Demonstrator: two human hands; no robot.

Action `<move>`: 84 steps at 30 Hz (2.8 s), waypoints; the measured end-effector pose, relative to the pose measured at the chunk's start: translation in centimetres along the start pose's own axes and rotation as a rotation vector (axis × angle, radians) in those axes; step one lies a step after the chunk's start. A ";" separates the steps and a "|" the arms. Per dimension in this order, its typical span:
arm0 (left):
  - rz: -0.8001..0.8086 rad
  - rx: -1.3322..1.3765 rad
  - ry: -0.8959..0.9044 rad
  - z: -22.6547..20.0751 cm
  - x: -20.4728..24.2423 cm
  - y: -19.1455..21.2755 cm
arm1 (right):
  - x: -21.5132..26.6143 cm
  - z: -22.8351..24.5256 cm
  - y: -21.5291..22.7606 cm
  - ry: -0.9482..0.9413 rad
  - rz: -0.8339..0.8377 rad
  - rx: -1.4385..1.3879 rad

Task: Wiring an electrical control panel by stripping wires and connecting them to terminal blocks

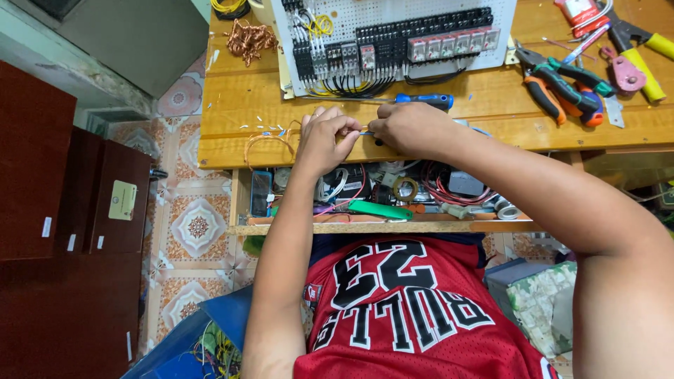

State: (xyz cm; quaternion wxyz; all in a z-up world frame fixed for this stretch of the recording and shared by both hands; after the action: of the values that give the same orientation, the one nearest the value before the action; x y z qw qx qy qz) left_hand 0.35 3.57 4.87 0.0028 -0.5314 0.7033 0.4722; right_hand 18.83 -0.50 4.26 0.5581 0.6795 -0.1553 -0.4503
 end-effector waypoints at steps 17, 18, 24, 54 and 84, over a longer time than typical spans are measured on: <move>-0.003 0.000 -0.020 0.0 0.2 -0.4 | -1.5 1.2 0.7 0.034 0.049 0.039; -0.001 -0.002 -0.021 0.0 0.2 -0.4 | -1.5 1.2 0.8 0.012 0.039 0.037; -0.001 -0.031 -0.034 0.1 0.2 -0.5 | -1.7 0.9 0.4 -0.048 0.078 -0.009; 0.009 -0.053 -0.065 0.4 0.3 -0.7 | -1.3 0.6 -0.2 -0.053 0.121 -0.015; 0.004 -0.050 -0.100 0.5 0.4 -0.9 | -1.6 2.1 1.5 -0.020 0.141 0.112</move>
State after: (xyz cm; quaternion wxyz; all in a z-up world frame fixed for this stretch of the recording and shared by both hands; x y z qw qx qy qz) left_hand 0.59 3.62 3.78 0.0236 -0.5057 0.6914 0.5154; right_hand 16.75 -1.12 6.37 0.5481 0.6922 -0.2333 -0.4075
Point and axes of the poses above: each hand's wrist, its own x-axis away from the middle knuckle, its own y-axis out of the back of the hand, z = x × y, the point moved 5 cm from there along -x, towards the middle knuckle, and after that the axes turned 15 degrees about -z, right-handed, at the moved point
